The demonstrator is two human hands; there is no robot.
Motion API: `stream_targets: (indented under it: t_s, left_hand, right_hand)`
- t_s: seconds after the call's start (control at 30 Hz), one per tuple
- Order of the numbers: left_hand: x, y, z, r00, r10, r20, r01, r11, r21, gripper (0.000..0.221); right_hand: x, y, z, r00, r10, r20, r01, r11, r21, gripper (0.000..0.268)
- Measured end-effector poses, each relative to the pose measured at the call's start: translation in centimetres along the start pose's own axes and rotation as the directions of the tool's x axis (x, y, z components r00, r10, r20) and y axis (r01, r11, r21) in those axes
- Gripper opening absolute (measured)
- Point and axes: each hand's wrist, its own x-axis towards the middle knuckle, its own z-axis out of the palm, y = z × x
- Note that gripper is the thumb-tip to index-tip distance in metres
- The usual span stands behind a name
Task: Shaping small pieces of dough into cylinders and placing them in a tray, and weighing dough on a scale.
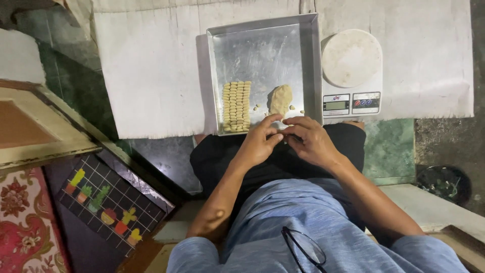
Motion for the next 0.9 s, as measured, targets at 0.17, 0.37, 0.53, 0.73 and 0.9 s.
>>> stream_targets:
  t_s: [0.17, 0.37, 0.53, 0.73, 0.9]
  left_hand:
    - [-0.2, 0.0, -0.2, 1.000, 0.005, -0.017, -0.004, 1.000, 0.009, 0.050]
    - [-0.1, -1.4, -0.3, 0.994, 0.043, -0.097, -0.037, 0.997, 0.061, 0.039]
    - [-1.2, 1.1, -1.3, 0.978, 0.091, -0.187, -0.073, 0.992, 0.098, 0.033]
    - [-2.0, -0.9, -5.8, 0.882, 0.084, -0.464, -0.126, 0.990, -0.060, 0.039]
    - [-2.8, -3.4, -7.2, 0.849, 0.063, -0.525, -0.177, 0.969, -0.171, 0.035]
  right_hand:
    - [0.1, -0.4, 0.5, 1.000, -0.001, -0.004, 0.001, 1.000, -0.021, 0.017]
    - [0.4, -0.9, 0.8, 0.998, 0.062, -0.008, -0.062, 0.997, -0.044, 0.012]
    - [0.6, -0.8, 1.2, 0.993, 0.117, -0.017, -0.118, 0.992, -0.042, 0.010]
    - [2.0, 0.3, 2.3, 0.980, 0.190, -0.055, -0.191, 0.981, -0.018, 0.010]
    - [4.5, 0.7, 5.2, 0.894, 0.396, 0.210, -0.357, 0.912, -0.202, 0.014]
